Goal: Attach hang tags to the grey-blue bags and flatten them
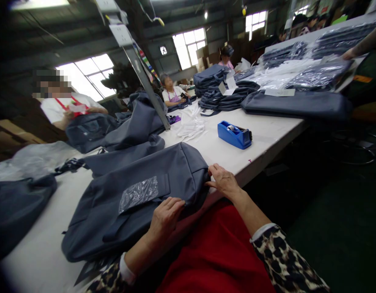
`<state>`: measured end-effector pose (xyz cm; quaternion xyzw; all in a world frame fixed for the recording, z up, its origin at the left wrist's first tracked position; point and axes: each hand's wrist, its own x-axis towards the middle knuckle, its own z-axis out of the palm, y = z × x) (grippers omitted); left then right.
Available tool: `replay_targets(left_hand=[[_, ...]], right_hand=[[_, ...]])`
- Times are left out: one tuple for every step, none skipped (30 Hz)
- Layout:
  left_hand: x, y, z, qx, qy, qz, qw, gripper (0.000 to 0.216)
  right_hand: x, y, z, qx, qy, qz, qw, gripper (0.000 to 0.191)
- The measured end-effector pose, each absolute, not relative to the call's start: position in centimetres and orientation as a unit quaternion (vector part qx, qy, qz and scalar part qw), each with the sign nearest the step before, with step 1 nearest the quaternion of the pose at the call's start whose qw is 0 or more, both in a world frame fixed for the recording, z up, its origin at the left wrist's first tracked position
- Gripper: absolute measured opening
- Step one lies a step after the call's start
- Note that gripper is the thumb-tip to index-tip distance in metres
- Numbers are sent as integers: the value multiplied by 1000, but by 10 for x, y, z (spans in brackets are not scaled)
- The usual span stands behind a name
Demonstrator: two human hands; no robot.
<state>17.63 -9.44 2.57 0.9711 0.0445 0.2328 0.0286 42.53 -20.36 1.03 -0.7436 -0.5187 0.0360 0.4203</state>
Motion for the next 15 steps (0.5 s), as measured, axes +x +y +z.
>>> replay_targets(left_hand=[[175, -93, 25, 969, 36, 240, 40, 14], [174, -90, 25, 967, 28, 247, 52, 16], [173, -87, 24, 965, 22, 253, 62, 17], [172, -85, 22, 963, 18, 258, 71, 19], [172, -82, 21, 962, 16, 261, 78, 20], [171, -81, 19, 961, 14, 262, 83, 20], [171, -79, 19, 961, 14, 262, 85, 20], [171, -79, 18, 961, 14, 262, 87, 20], [171, -80, 19, 961, 14, 262, 88, 20], [171, -81, 20, 961, 14, 263, 88, 20], [171, -83, 22, 960, 13, 266, 89, 20], [170, -85, 23, 959, 11, 267, 90, 18], [170, -88, 25, 959, 7, 267, 91, 16], [169, -90, 26, 960, 2, 266, 91, 14], [168, -91, 26, 961, -3, 264, 89, 14]], right_hand=[[425, -200, 10, -746, -521, 13, 414, 28], [424, -197, 9, -749, -520, -8, 411, 32], [423, -194, 6, -752, -516, -28, 410, 35], [421, -191, 2, -755, -509, -45, 411, 36], [419, -188, -1, -759, -501, -61, 411, 37], [417, -186, -5, -764, -492, -74, 410, 37], [415, -185, -8, -769, -484, -85, 408, 39], [414, -185, -9, -773, -480, -95, 404, 42], [413, -185, -8, -775, -480, -102, 398, 47], [413, -186, -6, -775, -483, -108, 392, 56], [414, -188, -3, -773, -492, -114, 383, 66], [416, -189, 2, -768, -513, -118, 366, 76], [417, -190, 6, -762, -539, -119, 339, 83], [419, -190, 11, -756, -565, -119, 308, 85], [420, -188, 14, -753, -585, -117, 277, 80]])
